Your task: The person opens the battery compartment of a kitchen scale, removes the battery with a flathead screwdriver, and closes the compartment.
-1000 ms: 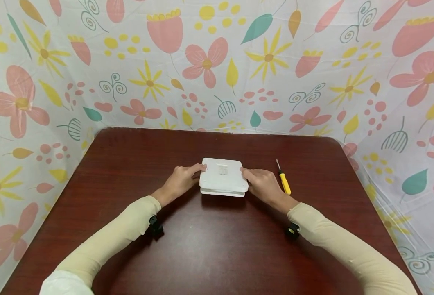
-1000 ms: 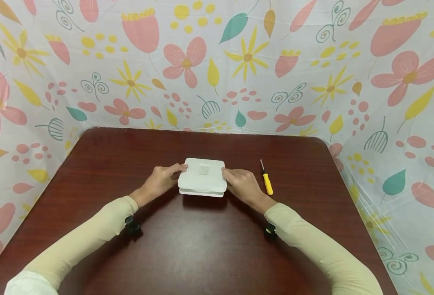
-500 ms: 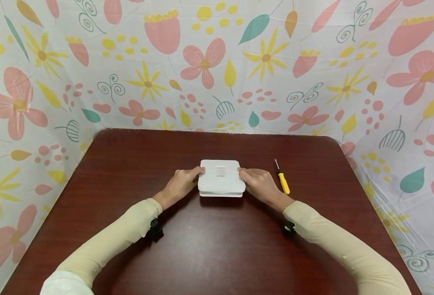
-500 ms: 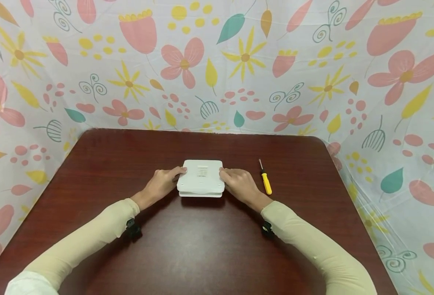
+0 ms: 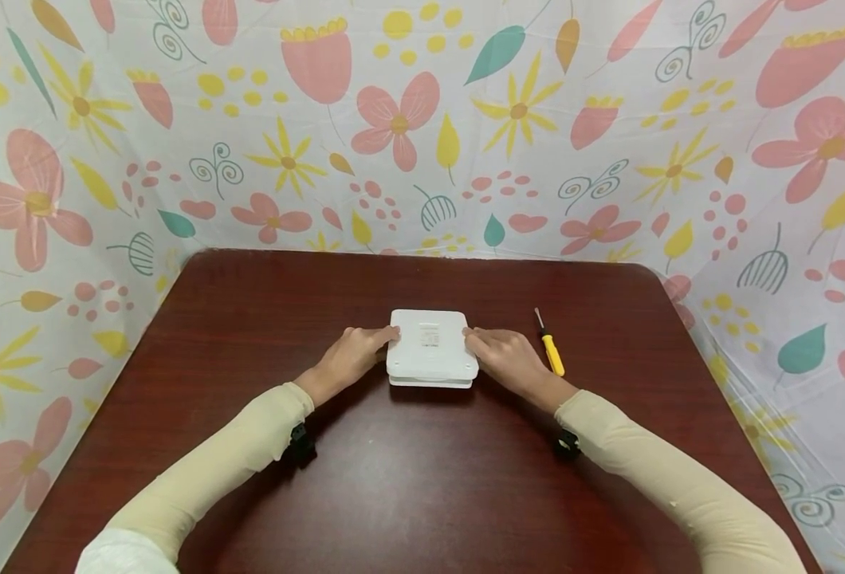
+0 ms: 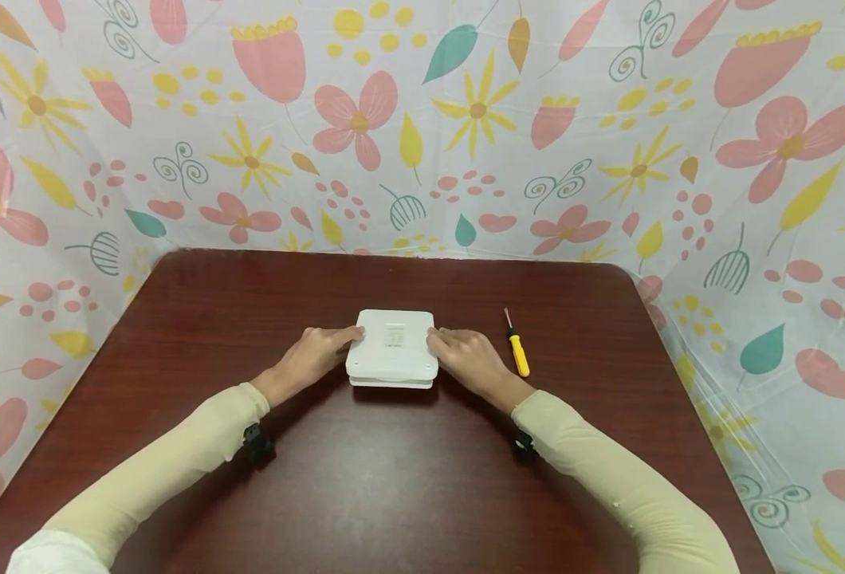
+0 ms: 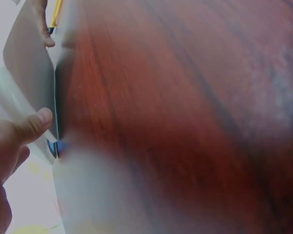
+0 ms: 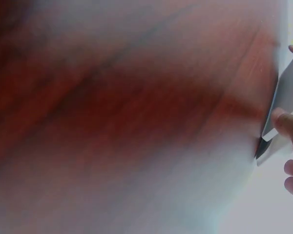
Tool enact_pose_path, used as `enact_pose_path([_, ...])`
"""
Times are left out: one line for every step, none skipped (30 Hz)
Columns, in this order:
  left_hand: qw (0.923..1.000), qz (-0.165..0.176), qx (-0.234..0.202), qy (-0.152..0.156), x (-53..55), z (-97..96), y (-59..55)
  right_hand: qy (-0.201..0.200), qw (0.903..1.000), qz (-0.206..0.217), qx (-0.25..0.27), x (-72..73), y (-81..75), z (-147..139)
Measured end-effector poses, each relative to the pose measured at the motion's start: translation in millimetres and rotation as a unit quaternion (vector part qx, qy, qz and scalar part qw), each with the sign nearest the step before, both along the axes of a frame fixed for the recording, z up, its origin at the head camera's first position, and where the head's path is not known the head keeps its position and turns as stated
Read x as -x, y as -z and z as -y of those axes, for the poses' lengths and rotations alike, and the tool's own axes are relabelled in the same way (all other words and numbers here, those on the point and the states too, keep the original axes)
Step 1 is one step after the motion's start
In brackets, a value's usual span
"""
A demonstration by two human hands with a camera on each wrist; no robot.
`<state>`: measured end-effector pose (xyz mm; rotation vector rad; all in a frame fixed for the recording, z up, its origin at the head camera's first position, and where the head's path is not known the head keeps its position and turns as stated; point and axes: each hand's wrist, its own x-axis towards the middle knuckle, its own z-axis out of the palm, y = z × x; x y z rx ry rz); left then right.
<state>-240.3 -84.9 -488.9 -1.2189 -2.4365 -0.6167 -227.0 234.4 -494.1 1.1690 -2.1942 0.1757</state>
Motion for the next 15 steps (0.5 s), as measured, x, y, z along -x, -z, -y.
enact_pose_path([1.0000, 0.000, 0.002, 0.004, 0.4, 0.5, -1.3, -0.002, 1.0000, -0.004, -0.005, -0.1, -0.7, -1])
enact_pose_path([0.9999, 0.001, 0.004, 0.009, 1.0, 1.0, -2.6, -0.003, 0.9999, -0.009, -0.010, -0.1, -1.4, -1])
enact_pose_path([0.9999, 0.002, 0.005, 0.016, 1.5, 1.5, -4.4, -0.005, 0.9998, -0.011, -0.016, -0.3, -1.9, -2])
enact_pose_path([0.9997, 0.004, 0.006, 0.022, 2.3, 1.9, -5.7, -0.006, 0.9997, -0.013, -0.022, -0.4, -2.4, -2])
enact_pose_path([0.9996, 0.006, 0.008, 0.027, 3.0, 2.2, -7.1, -0.007, 0.9995, -0.013, -0.027, -0.4, -2.8, -2])
enact_pose_path([0.9994, 0.010, 0.008, 0.031, 3.7, 2.5, -8.3, -0.008, 0.9993, -0.014, -0.033, -0.4, -3.0, -3])
enact_pose_path([0.9993, 0.014, 0.008, 0.035, 4.2, 2.8, -9.4, -0.008, 0.9991, -0.015, -0.039, -0.4, -3.1, -3])
enact_pose_path([0.9991, 0.019, 0.009, 0.037, 4.7, 2.9, -10.1, -0.009, 0.9989, -0.014, -0.044, -0.5, -3.1, -3])
enact_pose_path([0.9989, 0.025, 0.009, 0.039, 5.0, 3.3, -10.9, -0.011, 0.9987, -0.014, -0.048, -0.5, -3.1, -4])
enact_pose_path([0.9988, 0.030, 0.009, 0.039, 5.2, 3.6, -11.1, -0.013, 0.9984, -0.014, -0.053, -0.7, -3.4, -4])
enact_pose_path([0.9986, 0.035, 0.009, 0.039, 5.2, 4.0, -11.5, -0.015, 0.9981, -0.014, -0.057, -0.9, -3.8, -4])
enact_pose_path([0.9985, 0.039, 0.009, 0.038, 5.0, 4.4, -11.7, -0.016, 0.9978, -0.016, -0.063, -1.1, -4.1, -4])
enact_pose_path([0.9983, 0.044, 0.009, 0.037, 4.7, 4.8, -11.9, -0.018, 0.9975, -0.018, -0.067, -1.2, -4.4, -4])
enact_pose_path([0.9982, 0.048, 0.010, 0.035, 4.3, 5.3, -12.0, -0.020, 0.9972, -0.020, -0.070, -1.4, -5.0, -4])
enact_pose_path([0.9980, 0.052, 0.011, 0.034, 3.9, 5.9, -12.0, -0.021, 0.9968, -0.023, -0.073, -1.6, -5.7, -4])
